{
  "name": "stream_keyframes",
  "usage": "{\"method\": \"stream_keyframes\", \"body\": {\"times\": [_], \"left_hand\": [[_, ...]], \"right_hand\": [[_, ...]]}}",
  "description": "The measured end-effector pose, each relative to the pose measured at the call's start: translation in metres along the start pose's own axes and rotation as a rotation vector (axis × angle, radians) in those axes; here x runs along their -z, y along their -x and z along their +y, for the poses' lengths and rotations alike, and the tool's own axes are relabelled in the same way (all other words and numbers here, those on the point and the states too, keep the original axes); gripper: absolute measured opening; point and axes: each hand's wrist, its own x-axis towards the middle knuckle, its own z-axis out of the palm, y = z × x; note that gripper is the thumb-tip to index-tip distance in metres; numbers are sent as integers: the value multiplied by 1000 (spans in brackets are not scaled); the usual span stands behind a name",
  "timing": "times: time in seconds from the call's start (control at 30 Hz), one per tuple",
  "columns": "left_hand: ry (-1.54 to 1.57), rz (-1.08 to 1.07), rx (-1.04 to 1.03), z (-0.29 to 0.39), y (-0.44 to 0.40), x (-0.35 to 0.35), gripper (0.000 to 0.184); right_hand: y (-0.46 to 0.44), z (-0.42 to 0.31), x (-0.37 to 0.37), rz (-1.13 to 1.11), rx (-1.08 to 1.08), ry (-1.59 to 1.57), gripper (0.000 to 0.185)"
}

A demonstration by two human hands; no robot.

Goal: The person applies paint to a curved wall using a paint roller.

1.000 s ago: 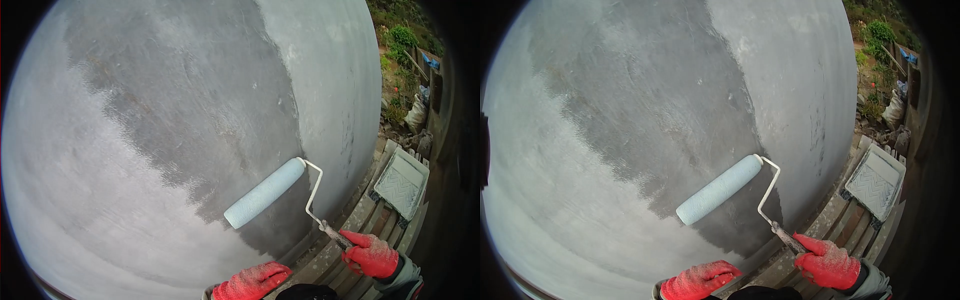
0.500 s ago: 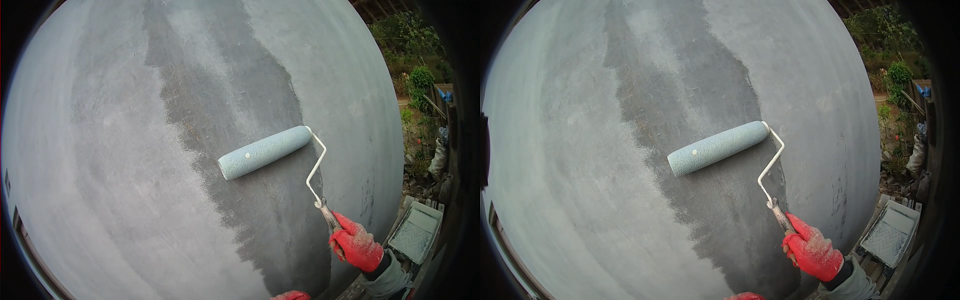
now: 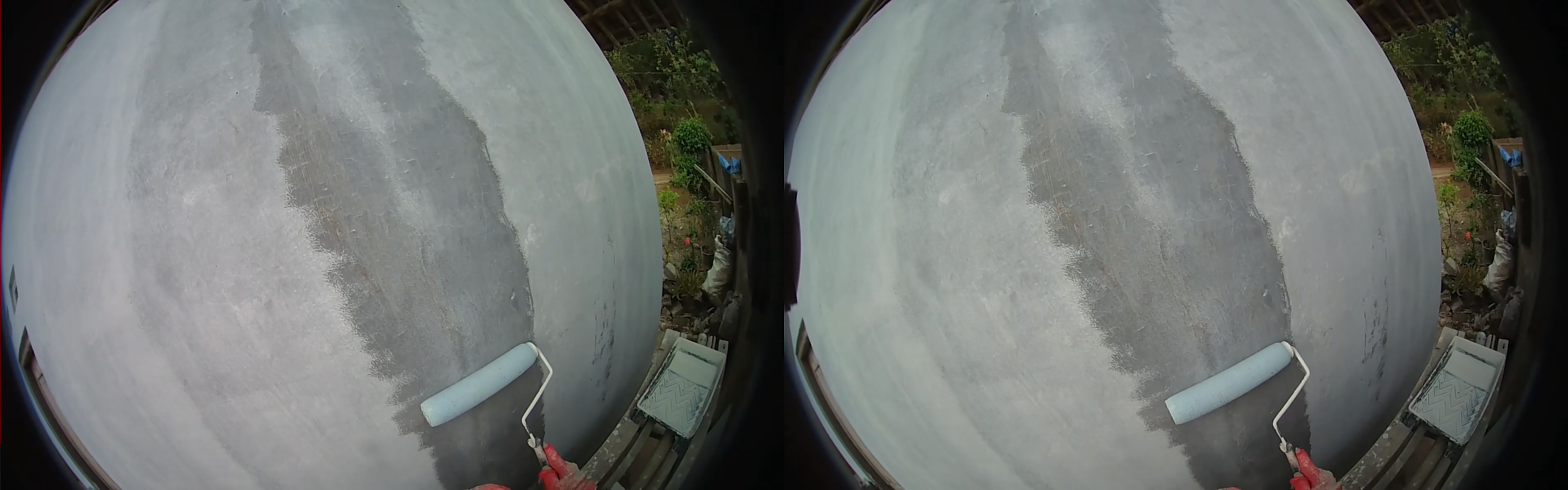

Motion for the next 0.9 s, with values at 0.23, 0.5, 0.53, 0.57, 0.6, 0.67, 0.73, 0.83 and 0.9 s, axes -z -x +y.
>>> {"method": "stream_keyframes", "body": {"times": [0.23, 0.5, 0.53, 0.57, 0.6, 0.67, 0.73, 0.83, 0.9], "left_hand": [[245, 102, 281, 20, 5, -4, 21], [317, 18, 322, 7, 6, 9, 15], [284, 30, 322, 8, 7, 10, 15], [255, 34, 309, 10, 8, 10, 16], [274, 22, 335, 11, 7, 10, 16], [80, 28, 161, 8, 8, 10, 16], [151, 43, 226, 5, 12, 7, 20], [36, -139, 421, 18, 0, 15, 22], [33, -162, 437, 19, -3, 14, 22]], "right_hand": [[-105, -108, 34, -25, -91, -127, 54], [-164, -154, 47, 39, -91, -281, 54], [-154, -142, 46, 35, -76, -226, 54], [-143, -129, 44, 29, -59, -171, 53], [-128, -111, 41, 25, -94, -172, 53], [-87, -68, 34, -28, -172, -90, 53], [-45, -36, 27, -42, -195, -54, 54], [10, 9, 20, -46, -180, 23, 55], [32, 10, 28, -149, -390, 11, 55]]}}
